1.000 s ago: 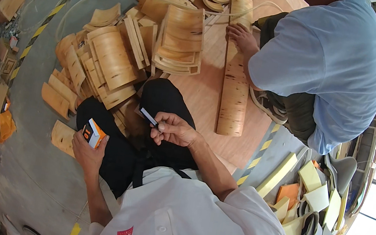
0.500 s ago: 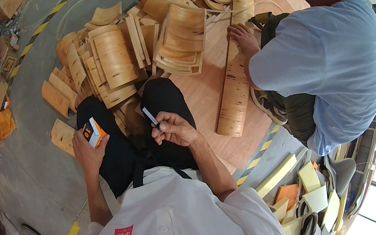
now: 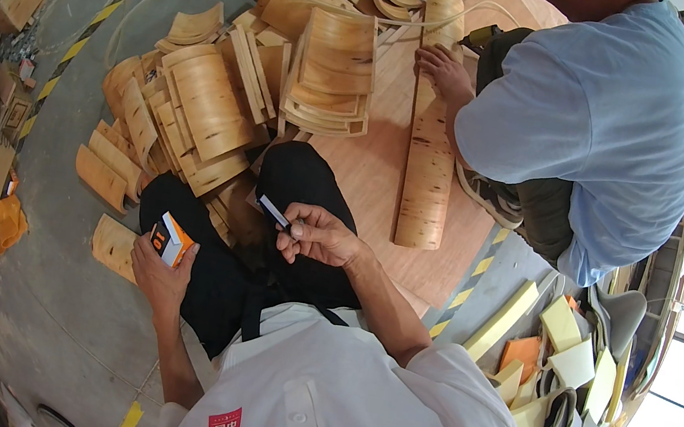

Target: Assisting a coworker in a furniture factory by supplying staples and marking curved wooden panels for assembly.

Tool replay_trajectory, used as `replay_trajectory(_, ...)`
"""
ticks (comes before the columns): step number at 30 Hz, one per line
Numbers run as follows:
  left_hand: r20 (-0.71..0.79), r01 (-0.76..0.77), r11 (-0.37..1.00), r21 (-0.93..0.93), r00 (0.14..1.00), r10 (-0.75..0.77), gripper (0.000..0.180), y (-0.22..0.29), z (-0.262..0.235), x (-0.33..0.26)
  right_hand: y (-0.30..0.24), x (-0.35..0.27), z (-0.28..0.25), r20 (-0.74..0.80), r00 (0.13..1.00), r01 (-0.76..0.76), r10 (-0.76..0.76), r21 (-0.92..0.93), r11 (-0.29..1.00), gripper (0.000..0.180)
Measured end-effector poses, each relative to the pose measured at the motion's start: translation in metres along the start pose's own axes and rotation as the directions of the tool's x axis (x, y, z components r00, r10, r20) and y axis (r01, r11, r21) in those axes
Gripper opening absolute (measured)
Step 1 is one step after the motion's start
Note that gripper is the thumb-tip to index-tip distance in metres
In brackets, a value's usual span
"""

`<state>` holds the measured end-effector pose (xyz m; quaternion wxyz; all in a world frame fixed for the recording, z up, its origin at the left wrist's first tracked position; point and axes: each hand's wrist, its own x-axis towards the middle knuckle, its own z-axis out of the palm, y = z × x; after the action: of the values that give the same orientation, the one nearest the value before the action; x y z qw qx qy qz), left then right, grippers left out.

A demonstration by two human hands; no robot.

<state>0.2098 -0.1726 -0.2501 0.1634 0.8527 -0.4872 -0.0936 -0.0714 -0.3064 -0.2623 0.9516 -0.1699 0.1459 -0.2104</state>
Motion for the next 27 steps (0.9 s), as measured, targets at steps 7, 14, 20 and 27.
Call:
replay_trajectory(7, 0.035, 0.031, 0.999, -0.008, 0.999, -0.031, 0.073, 0.0015, -0.002, 0.0006, 0.0, 0.0003, 0.0006, -0.001, 1.0, 0.006, -0.006, 0.008, 1.0, 0.015)
replay_trajectory(14, 0.029, 0.03, 0.999, -0.023, 0.999, -0.029, 0.071, 0.0035, -0.0035, 0.0005, 0.0008, 0.0003, 0.0003, 0.002, 1.0, 0.005, -0.005, 0.008, 1.0, 0.016)
replay_trajectory(20, 0.033, 0.021, 0.999, -0.027, 0.999, -0.02, 0.071, 0.0037, -0.0048, 0.0006, 0.0009, 0.0001, 0.0002, -0.01, 1.0, -0.005, 0.005, 0.002, 1.0, 0.016)
replay_trajectory(27, 0.02, 0.019, 1.0, -0.006, 1.0, -0.019, 0.076, 0.0015, -0.0022, 0.0009, 0.0002, 0.0012, 0.0006, -0.008, 1.0, -0.005, 0.005, -0.005, 1.0, 0.017)
